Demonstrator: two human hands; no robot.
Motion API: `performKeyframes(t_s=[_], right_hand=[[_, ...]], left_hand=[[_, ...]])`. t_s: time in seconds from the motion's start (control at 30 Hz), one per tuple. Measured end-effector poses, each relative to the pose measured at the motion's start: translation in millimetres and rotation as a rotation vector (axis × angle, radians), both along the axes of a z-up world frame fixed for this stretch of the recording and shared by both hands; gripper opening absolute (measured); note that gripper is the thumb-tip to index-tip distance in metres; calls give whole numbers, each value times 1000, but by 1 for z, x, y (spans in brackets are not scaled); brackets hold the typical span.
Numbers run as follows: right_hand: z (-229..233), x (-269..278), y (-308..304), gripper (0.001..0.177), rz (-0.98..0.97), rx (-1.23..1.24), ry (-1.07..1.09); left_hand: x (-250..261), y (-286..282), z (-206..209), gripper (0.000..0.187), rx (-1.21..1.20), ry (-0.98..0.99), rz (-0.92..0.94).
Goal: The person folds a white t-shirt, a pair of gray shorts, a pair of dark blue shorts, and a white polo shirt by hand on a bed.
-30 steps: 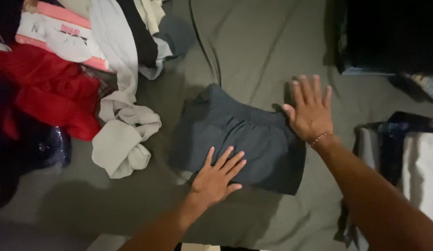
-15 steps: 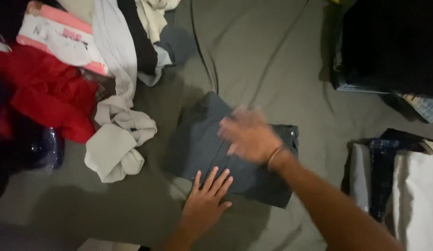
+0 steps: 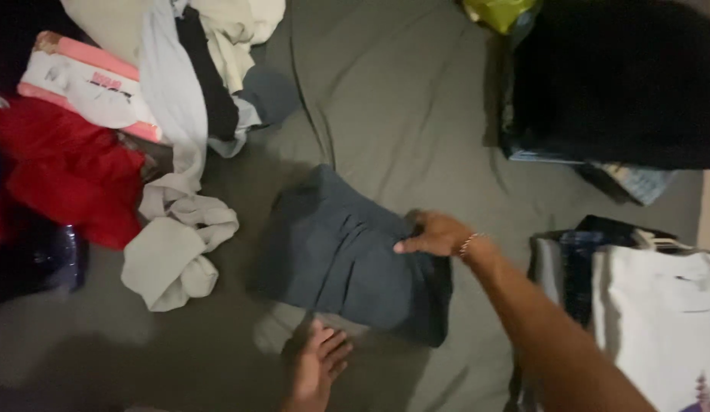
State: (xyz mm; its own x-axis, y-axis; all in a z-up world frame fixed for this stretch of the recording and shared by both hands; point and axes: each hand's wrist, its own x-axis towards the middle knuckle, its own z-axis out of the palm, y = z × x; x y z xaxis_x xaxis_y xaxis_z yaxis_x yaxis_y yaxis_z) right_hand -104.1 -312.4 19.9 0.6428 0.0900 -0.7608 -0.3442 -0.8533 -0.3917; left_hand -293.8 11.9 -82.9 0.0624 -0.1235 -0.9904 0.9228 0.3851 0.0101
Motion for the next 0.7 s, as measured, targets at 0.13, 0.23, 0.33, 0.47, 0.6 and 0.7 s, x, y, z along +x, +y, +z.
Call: performKeyframes(t_s=[0.13,0.23,0.33,0.47,0.6,0.7], right_hand=[[-3,-28,4,89,-87,206,94],[9,-55,-1,86,-329,455,219],[28,-76,-5,88,-491,693,262],[47,-107,-22,99,-577,391,438],[15,-173,-35,104,-734,613,509],[-44,-206,-10,99,-1104,812,406]], left_hand=[[27,-5,10,100,-231,-151,215],[54,-11,26,98,-266,-127,219],[82,-20,52,92,-316,-226,216],[118,-35,83,85,-356,-233,230],[147,-36,107,78,-347,-329,-241],[152,-31,105,82,-232,-220,-374]])
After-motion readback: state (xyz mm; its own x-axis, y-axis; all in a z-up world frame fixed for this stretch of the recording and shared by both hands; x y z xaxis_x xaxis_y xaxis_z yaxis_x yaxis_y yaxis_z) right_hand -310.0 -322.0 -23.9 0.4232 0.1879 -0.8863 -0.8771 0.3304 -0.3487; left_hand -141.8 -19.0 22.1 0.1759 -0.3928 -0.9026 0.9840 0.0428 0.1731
